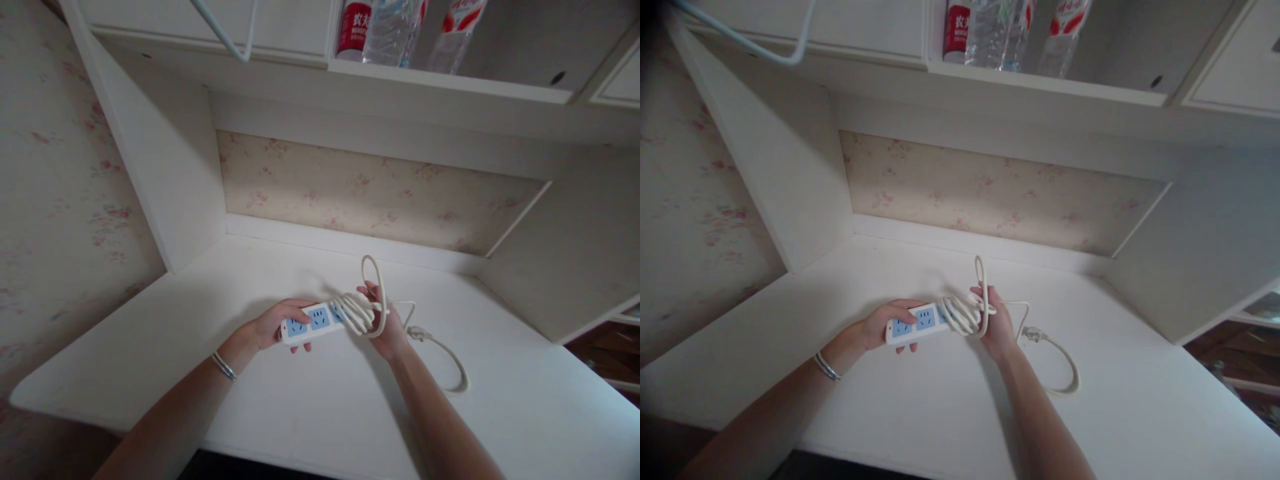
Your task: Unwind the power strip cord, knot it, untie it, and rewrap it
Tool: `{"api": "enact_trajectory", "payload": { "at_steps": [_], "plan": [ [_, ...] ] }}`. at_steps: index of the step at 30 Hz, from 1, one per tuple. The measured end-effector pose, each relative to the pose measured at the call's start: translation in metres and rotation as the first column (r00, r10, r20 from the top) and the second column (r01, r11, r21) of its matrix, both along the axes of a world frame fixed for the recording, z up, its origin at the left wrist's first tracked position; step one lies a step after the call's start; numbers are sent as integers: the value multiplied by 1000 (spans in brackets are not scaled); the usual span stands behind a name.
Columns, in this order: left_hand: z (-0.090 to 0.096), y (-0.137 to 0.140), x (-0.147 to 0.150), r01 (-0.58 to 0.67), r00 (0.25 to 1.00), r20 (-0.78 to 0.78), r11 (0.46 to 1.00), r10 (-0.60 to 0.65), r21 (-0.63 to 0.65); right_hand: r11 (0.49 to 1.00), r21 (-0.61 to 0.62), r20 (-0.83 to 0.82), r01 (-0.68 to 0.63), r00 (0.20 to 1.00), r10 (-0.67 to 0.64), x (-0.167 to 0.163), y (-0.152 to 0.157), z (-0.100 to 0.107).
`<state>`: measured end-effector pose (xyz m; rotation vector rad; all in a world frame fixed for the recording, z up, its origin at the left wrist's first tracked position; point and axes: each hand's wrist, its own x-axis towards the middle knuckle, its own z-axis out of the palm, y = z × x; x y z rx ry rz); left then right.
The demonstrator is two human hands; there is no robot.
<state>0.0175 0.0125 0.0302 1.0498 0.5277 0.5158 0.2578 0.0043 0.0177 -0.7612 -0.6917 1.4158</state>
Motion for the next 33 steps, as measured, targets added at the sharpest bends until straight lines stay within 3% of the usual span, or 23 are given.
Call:
{"api": "enact_trajectory", "payload": {
  "at_steps": [5, 7, 9, 12, 15, 19, 23, 27, 31, 33],
  "plan": [
    [-3, 7, 5, -292, 953, 67, 955, 295, -59, 982, 15, -217, 187, 960, -179, 18, 9, -3],
    [-3, 9, 4, -395, 908, 106, 912, 406, -111, 986, 3, -206, 165, 965, -160, 16, 10, -7],
    [-2, 10, 3, -441, 878, 137, 886, 459, -144, 997, -53, -147, 57, 987, -64, 8, 8, -10],
    [0, 7, 0, -394, 888, 197, 908, 417, -143, 972, -169, -61, -164, 986, 156, -8, 2, -13],
    [1, 2, -1, -234, 948, 202, 968, 247, -87, 933, -203, -32, -296, 955, 296, -21, -5, -13],
    [1, -4, 0, 55, 998, 20, 998, -55, -15, 941, -134, -40, -312, 950, 310, -23, -8, -11],
    [4, -6, 0, 198, 965, -179, 980, -193, 12, 968, -90, -58, -233, 972, 229, -9, -3, -7],
    [9, -1, -8, 162, 948, -288, 984, -133, 79, 983, 31, -144, -181, 972, 183, 6, -2, 2],
    [10, 8, -16, -5, 961, -273, 994, 36, 113, 994, 92, -252, -59, 964, 81, 16, -1, 4],
    [9, 11, -17, -127, 966, -211, 986, 147, 105, 997, 78, -228, 7, 974, 11, 17, 3, 1]
  ]
}}
